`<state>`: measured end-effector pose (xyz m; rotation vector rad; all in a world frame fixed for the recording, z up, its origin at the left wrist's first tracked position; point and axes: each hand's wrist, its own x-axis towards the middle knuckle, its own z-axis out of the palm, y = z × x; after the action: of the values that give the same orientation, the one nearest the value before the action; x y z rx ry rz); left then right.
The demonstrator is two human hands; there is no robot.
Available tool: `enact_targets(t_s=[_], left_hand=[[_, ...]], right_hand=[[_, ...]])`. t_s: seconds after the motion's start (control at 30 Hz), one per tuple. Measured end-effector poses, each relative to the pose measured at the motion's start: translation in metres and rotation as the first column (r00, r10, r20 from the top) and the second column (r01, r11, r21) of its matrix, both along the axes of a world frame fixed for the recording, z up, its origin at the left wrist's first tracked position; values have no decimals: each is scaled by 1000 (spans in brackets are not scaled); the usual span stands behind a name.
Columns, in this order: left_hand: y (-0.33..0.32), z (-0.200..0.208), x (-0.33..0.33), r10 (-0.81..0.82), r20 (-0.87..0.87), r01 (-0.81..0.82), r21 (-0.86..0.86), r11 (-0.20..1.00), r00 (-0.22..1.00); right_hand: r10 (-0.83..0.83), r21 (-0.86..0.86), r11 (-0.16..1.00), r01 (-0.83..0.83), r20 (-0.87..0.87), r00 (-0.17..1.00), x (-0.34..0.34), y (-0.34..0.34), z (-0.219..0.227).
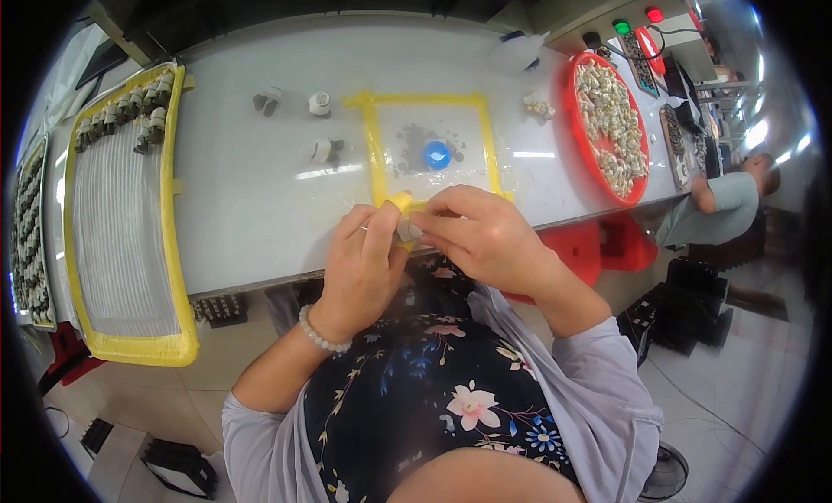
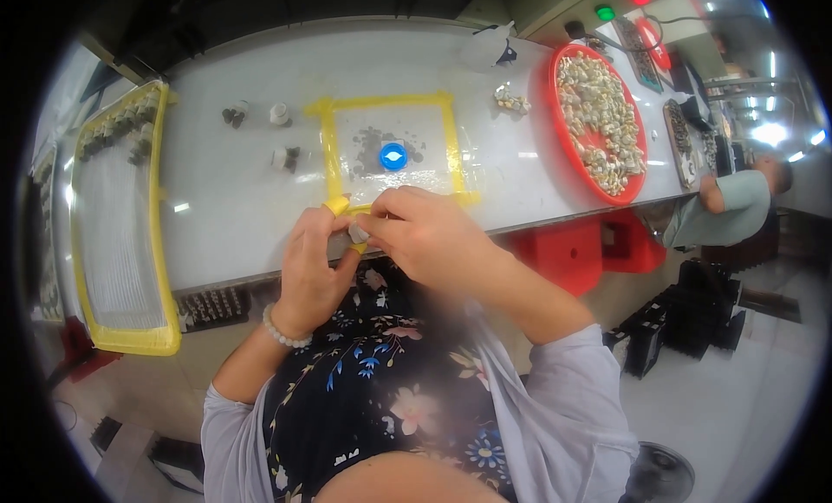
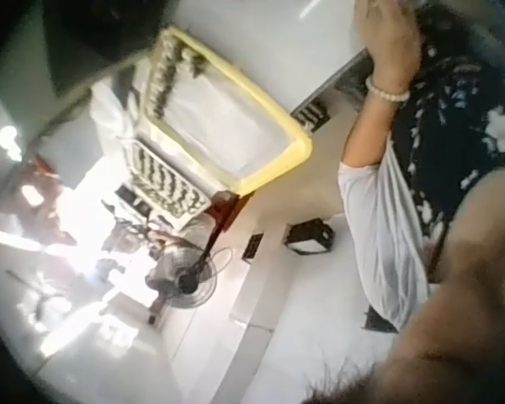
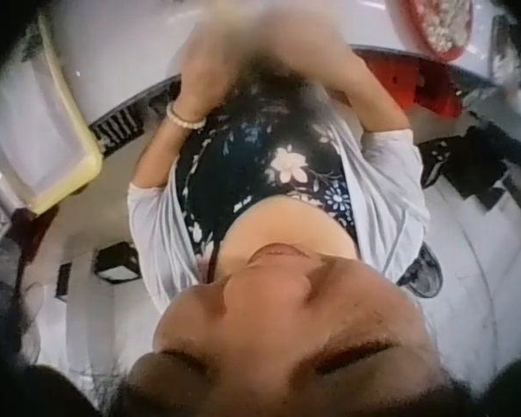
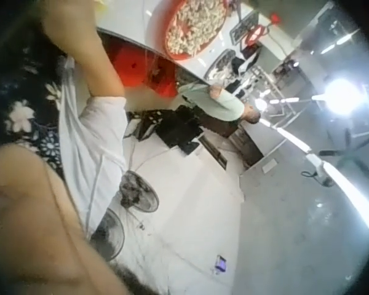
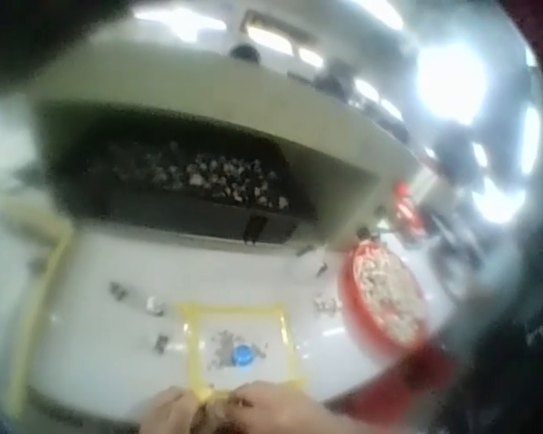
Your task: The person assembles plastic components by hand, attaching white assembly pieces to black bases and organizing the completed components on a yellow tray.
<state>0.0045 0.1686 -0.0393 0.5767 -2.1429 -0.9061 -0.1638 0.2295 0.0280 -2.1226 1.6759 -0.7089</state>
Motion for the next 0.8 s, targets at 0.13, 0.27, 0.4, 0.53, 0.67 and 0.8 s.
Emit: enact_targets(t_s=[0.13,0.27,0.4,0.53,0.67,0.8], left_hand=[[0,-1,1,-6,0,6,24,1000,1000],[1,-1,1,-3,-11,3,50,999,1000],[-1,-2,-3,-2,-60,4,26,1000,998],[-2,-4,-3,-1,-60,3,34,999,998],[-2,-8,-2,13,-85,-11,16,1000,996],[-2,-4,-2,3,-79,-2,15,1000,997]], right_hand=[[25,22,999,-23,-84,996,3,-2,5],[-6,84,996,7,-11,1000,-1,-3,3],[-106,187,979,81,131,986,-5,-2,0],[-99,231,969,93,14,995,1,-7,11],[5,195,981,8,-70,998,-1,-11,14],[-130,331,940,89,104,986,-7,-8,8]])
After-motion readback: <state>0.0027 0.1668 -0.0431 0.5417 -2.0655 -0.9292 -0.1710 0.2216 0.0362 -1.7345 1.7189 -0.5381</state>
